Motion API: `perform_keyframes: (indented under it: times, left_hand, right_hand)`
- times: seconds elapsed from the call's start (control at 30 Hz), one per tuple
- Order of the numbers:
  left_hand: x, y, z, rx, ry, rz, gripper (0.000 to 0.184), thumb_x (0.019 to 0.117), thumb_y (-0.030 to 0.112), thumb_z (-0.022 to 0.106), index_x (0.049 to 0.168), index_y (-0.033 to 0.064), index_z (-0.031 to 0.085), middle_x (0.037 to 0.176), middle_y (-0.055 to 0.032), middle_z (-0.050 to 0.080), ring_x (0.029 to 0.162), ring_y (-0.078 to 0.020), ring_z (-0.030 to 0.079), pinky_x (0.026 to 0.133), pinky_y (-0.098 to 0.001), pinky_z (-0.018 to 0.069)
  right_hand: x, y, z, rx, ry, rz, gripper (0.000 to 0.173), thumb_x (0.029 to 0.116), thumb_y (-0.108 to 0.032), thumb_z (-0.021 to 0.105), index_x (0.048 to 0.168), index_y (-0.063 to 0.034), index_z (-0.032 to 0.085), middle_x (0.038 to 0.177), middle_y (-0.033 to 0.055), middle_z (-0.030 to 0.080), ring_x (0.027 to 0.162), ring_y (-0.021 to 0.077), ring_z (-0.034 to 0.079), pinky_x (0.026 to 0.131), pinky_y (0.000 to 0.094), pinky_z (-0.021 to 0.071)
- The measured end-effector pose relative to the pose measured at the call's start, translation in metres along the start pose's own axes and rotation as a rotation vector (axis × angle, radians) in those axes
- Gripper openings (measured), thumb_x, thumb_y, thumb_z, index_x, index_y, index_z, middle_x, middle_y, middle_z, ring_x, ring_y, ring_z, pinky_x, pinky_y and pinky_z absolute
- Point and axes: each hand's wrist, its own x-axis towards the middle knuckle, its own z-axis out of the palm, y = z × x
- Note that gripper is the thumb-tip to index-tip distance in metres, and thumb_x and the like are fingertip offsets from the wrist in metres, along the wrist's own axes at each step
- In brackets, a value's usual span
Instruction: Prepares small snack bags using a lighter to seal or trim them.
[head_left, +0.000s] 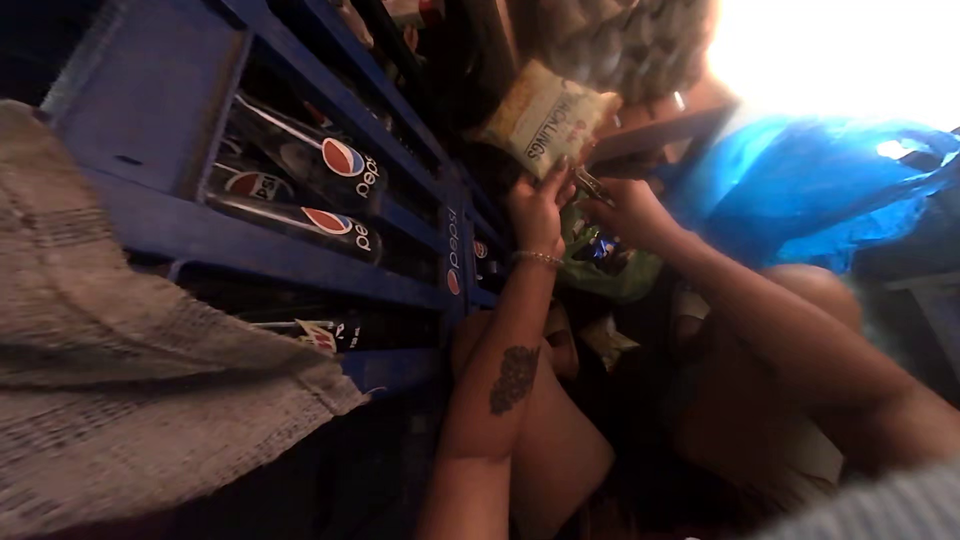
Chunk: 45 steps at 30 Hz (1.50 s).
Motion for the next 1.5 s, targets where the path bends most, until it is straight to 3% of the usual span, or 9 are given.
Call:
perform_keyframes:
  times: [0.37,0.57,1.03,1.23,1.5]
  left_hand:
    - [-0.0018,-0.0034,0.0016,0.006,-0.019,-0.004,0.028,0.1009,0.011,0.064,0.124,-0.0032,0.058,0.105,-0.0132,0.071,0.088,-0.0175,0.072,0.082,-0.0301,0.0602]
    - [-0.0015,-0.0042,0.0007,-0.002,-0.035,0.017,0.027,0.1027,0.014,0.061,0.124,-0.0021,0.059,0.101,-0.0124,0.072,0.086,-0.0167,0.072,0.080,-0.0293,0.0597]
    - [-0.0018,-0.0041,0.0025,0.039,-0.045,0.002,0.027,0.1020,0.014,0.062,0.124,-0.0019,0.059,0.100,-0.0114,0.071,0.085,-0.0153,0.070,0.080,-0.0300,0.0582]
    - [-0.0027,-0.0042,0.0033,-0.012,-0.071,0.015,0.027,0.1031,0.011,0.060,0.126,-0.0024,0.056,0.105,-0.0123,0.072,0.091,-0.0170,0.072,0.083,-0.0303,0.0596]
    - [-0.0024,-0.0063,0.0029,-0.031,-0.080,0.026,0.028,0.1042,0.015,0.059,0.126,-0.0023,0.057,0.105,-0.0136,0.072,0.094,-0.0199,0.073,0.085,-0.0334,0.0604]
  right_hand:
    - [-0.0008,0.0013,-0.0001,0.021,-0.020,0.005,0.031,0.1046,-0.035,0.059,0.105,-0.0042,0.066,0.081,0.0097,0.066,0.070,0.0227,0.065,0.068,0.0462,0.0546]
    - [-0.0007,-0.0025,0.0008,-0.013,0.028,-0.011,0.032,0.1026,-0.036,0.062,0.096,-0.0039,0.066,0.076,0.0085,0.062,0.067,0.0223,0.060,0.064,0.0453,0.0499]
    - [-0.0002,0.0045,0.0019,0.026,0.028,-0.013,0.032,0.1036,-0.035,0.060,0.102,-0.0048,0.068,0.083,0.0094,0.067,0.072,0.0229,0.065,0.069,0.0479,0.0536]
    - [-0.0009,0.0017,0.0009,0.027,0.029,-0.007,0.031,0.1039,-0.035,0.060,0.099,-0.0053,0.067,0.078,0.0073,0.064,0.066,0.0199,0.061,0.064,0.0440,0.0515]
    - [-0.0001,-0.0014,0.0006,0.018,0.041,-0.001,0.031,0.1033,-0.035,0.061,0.096,-0.0053,0.068,0.077,0.0074,0.063,0.068,0.0205,0.061,0.065,0.0449,0.0507]
